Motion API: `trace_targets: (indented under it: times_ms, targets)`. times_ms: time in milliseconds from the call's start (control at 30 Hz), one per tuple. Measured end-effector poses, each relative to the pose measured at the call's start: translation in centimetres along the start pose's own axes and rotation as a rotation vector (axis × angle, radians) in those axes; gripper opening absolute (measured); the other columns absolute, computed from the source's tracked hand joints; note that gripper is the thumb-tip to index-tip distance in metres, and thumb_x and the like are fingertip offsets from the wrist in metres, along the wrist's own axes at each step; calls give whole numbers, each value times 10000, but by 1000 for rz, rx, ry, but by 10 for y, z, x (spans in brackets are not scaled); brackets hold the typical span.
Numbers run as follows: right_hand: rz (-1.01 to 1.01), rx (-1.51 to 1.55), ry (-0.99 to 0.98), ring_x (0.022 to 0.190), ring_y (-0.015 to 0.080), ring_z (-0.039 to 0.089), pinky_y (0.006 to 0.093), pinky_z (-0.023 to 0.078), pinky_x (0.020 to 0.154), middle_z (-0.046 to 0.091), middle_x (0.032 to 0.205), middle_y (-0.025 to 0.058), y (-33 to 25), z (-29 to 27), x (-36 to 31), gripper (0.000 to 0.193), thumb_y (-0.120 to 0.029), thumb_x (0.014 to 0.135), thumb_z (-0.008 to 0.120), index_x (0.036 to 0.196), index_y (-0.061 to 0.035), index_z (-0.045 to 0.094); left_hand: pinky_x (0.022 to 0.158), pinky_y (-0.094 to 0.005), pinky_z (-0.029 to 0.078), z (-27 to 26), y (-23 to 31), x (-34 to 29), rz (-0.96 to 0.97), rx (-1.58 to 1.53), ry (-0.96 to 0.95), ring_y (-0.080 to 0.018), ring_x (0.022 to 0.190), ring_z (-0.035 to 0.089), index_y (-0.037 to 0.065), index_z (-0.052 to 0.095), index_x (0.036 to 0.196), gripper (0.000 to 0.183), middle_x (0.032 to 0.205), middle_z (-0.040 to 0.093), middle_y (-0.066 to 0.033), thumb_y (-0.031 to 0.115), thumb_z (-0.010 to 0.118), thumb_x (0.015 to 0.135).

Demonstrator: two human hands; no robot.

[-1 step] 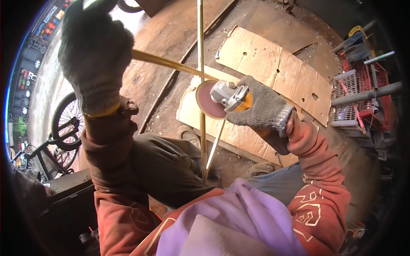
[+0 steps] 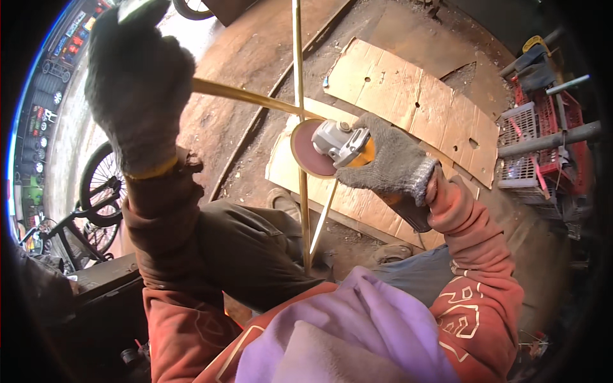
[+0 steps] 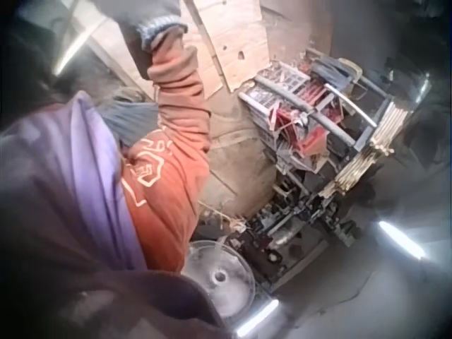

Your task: The person uses an angle grinder to sand and smooth the ends of several thin brass-colored metal rods while sitting on the floor.

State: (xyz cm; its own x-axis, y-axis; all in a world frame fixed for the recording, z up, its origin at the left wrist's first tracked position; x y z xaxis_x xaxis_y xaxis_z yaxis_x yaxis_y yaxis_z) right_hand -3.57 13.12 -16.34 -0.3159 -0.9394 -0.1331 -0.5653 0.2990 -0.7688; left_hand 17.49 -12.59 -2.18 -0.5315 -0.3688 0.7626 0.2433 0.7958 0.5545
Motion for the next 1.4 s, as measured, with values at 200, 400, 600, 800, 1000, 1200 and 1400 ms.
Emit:
trace_targets:
  times_ms: [200,400,600,800,1000,1200,1400]
  targets:
    - [-35,-165,-140,918,442,707,494,562,809,703,977,265,-19,9,-13,809,-521,696,839,1246,-35,499,685,-413,409,10,11,2,-244,-518,184,-210,690,472,-46,568,1310,444,968,605,-152,307,424,1081]
    - [-59,-162,-17,870,446,712,474,574,786,704,932,255,-22,-6,1,773,-487,721,822,1217,-5,479,682,-405,403,-3,1,10,-286,-1032,-181,-204,675,457,-71,559,1255,499,828,516,-95,368,394,1084]
    - [-26,-134,-164,873,452,714,489,570,799,708,934,258,-25,7,-18,775,-485,719,832,1243,-37,477,611,-374,427,4,8,8,-358,-746,182,-211,584,463,-87,535,1236,530,723,522,-89,385,351,1081]
    - [-46,-20,24,855,414,721,478,572,787,703,927,237,-5,7,-3,733,-471,745,818,1225,-34,477,611,-381,454,-13,-14,6,-406,-1035,-46,-208,642,496,86,501,1323,371,1135,612,-186,327,364,1075]
    - [-21,-6,-109,915,433,712,487,563,796,700,976,259,-7,24,-15,783,-521,692,850,1212,-56,494,607,-371,465,-22,-17,-5,-372,-835,82,-194,679,512,135,457,1353,320,1227,604,-188,270,391,1070]
    - [43,25,-33,898,424,721,470,569,780,697,975,275,-4,13,-2,776,-498,706,844,1230,-48,489,612,-387,480,-23,-24,-1,-214,-412,-40,-206,699,535,123,467,1321,295,1225,613,-190,248,416,1059]
    - [10,60,-92,918,396,724,469,569,814,705,985,256,-7,23,-16,797,-500,700,846,1259,-47,503,611,-385,461,-19,-14,-3,-226,-598,15,-204,651,494,82,486,1282,306,1146,632,-176,284,402,1068]
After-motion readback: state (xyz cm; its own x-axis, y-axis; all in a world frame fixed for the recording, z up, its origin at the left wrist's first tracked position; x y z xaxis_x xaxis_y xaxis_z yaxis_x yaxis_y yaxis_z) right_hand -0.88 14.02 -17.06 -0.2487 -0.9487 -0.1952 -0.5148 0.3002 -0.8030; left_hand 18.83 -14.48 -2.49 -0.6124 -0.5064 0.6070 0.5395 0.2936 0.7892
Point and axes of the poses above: each hand's wrist, its own x-axis towards the middle knuckle, its own z-axis out of the palm, y = z × x, the point moved 1 cm from there along x, towards the middle knuckle
